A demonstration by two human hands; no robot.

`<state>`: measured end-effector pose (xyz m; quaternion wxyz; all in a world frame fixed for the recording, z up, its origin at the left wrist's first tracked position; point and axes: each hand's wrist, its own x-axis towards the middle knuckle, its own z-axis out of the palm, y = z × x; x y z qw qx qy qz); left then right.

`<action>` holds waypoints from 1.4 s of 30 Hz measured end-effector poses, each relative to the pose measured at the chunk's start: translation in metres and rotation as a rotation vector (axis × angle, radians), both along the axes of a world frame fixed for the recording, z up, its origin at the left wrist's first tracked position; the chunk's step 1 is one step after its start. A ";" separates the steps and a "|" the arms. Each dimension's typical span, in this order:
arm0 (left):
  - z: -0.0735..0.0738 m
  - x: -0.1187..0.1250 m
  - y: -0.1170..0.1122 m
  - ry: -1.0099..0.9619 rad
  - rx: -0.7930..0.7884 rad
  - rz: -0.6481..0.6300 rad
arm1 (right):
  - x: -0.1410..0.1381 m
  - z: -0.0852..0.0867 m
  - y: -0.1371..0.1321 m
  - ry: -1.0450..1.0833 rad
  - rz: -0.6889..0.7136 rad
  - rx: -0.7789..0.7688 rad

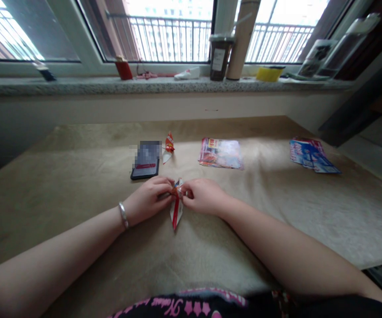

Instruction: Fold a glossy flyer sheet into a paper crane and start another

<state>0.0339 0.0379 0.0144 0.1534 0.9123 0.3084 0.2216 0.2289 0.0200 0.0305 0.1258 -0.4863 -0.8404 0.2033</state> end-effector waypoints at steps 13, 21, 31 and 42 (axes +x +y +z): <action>0.001 0.000 0.002 -0.034 -0.027 0.022 | 0.000 -0.010 0.007 0.016 -0.047 -0.003; 0.002 0.001 0.002 0.028 -0.041 0.044 | 0.005 -0.015 0.014 0.148 -0.020 -0.105; -0.002 0.000 -0.002 0.052 -0.049 0.149 | 0.002 -0.009 0.011 0.106 -0.025 -0.076; 0.000 -0.002 0.002 0.072 -0.047 0.017 | 0.000 -0.009 0.011 0.019 -0.091 0.006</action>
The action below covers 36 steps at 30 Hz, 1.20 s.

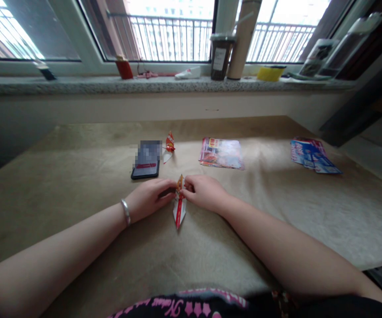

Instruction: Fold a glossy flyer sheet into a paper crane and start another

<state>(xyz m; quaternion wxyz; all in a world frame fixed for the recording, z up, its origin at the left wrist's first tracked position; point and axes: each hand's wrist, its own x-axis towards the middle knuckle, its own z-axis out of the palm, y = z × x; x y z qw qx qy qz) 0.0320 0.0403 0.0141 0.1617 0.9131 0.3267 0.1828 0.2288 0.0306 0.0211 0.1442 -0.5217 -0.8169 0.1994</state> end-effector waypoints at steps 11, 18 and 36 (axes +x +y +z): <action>-0.006 -0.002 0.000 -0.063 0.120 -0.056 | -0.004 0.000 0.000 -0.037 -0.019 -0.001; -0.003 -0.001 -0.001 -0.034 0.119 -0.085 | -0.003 0.000 -0.001 -0.058 -0.023 0.010; 0.000 0.004 -0.005 0.033 0.149 -0.054 | -0.003 0.000 -0.002 -0.052 -0.073 0.012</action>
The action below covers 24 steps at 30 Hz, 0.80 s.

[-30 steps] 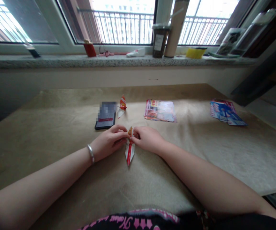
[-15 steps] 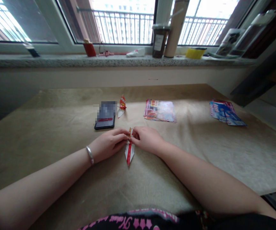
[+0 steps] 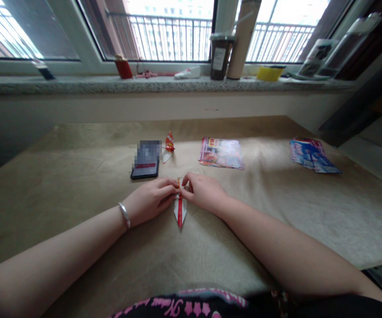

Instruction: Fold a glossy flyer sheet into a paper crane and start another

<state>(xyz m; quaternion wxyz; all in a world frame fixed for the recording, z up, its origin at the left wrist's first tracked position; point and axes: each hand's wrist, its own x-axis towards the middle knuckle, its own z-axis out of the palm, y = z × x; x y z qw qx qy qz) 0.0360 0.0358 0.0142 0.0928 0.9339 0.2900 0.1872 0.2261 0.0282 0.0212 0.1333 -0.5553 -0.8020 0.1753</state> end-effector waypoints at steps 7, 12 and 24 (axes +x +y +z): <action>0.000 -0.002 -0.001 0.029 0.002 0.003 | 0.003 -0.007 0.000 0.103 0.056 0.075; 0.000 -0.002 -0.001 0.047 -0.005 0.012 | 0.007 -0.010 -0.002 0.156 0.230 0.226; 0.004 -0.001 -0.002 0.093 0.073 0.022 | 0.008 -0.003 -0.006 -0.061 0.409 0.377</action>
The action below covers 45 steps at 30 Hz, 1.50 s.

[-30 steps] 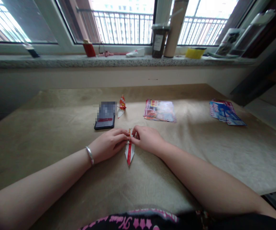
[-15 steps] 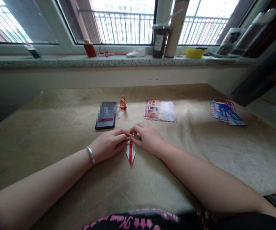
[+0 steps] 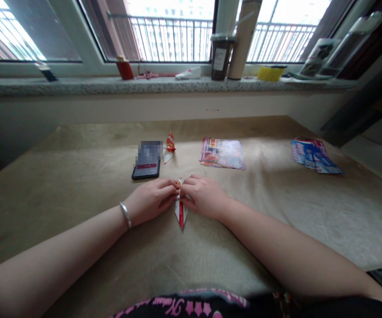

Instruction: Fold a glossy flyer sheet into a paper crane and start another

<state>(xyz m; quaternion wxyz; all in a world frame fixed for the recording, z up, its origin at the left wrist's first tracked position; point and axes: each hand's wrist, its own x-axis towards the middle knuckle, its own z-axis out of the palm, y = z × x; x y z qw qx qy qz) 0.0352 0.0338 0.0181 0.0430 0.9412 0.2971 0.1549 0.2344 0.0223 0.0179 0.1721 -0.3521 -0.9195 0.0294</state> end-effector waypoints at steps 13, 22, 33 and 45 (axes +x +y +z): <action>0.002 0.000 0.000 -0.008 -0.002 0.010 | -0.002 0.003 -0.007 -0.072 -0.053 0.168; 0.002 -0.002 0.000 -0.035 0.116 -0.124 | 0.006 0.005 0.002 -0.017 0.047 0.054; 0.014 -0.002 -0.006 0.081 0.029 -0.088 | 0.005 0.008 -0.003 -0.051 0.050 0.052; 0.013 -0.017 0.009 0.022 -0.145 -0.192 | 0.013 0.013 0.005 -0.013 0.171 -0.048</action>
